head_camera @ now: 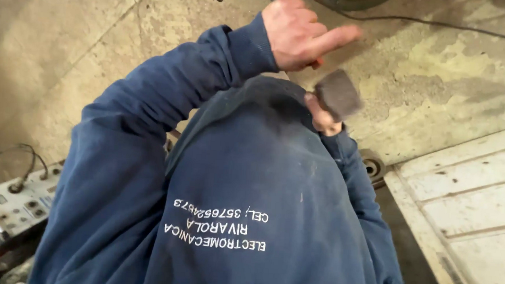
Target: Disassembling an electric motor using a hammer and pliers to remove the pulley and housing components.
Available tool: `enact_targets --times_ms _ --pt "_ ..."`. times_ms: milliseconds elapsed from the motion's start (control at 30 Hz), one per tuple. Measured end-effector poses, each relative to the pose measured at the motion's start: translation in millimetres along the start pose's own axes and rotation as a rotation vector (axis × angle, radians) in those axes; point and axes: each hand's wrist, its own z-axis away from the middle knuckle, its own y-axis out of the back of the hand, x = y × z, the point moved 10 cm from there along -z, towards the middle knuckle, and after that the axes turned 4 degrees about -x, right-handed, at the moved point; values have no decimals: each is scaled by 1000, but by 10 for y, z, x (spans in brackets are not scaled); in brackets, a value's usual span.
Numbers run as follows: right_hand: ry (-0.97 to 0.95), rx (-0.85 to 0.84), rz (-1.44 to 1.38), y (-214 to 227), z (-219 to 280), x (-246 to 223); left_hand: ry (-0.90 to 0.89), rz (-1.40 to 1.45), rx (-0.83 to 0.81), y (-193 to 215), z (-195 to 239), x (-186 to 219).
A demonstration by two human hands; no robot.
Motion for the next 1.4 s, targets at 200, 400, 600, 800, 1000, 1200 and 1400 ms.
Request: enact_targets --times_ms 200,400,600,800,1000,1200,1400 --pt "964 117 -798 448 211 -1264 51 -84 -60 -107 -30 -50" --pt "89 8 -550 -148 -73 401 83 -5 -131 -235 -44 -94" --pt "1000 119 -993 292 -63 -835 153 -44 -146 -227 -145 -137" --pt "175 10 -1026 -182 -204 815 167 19 -242 -313 -208 -148" --pt "1091 201 -1200 575 59 -821 108 -30 -134 -312 -9 -123" --pt "275 -146 -625 -506 -230 971 106 -210 -185 -268 -93 -48" --pt "963 216 -1118 900 56 -863 181 -262 -187 -270 -71 -117"
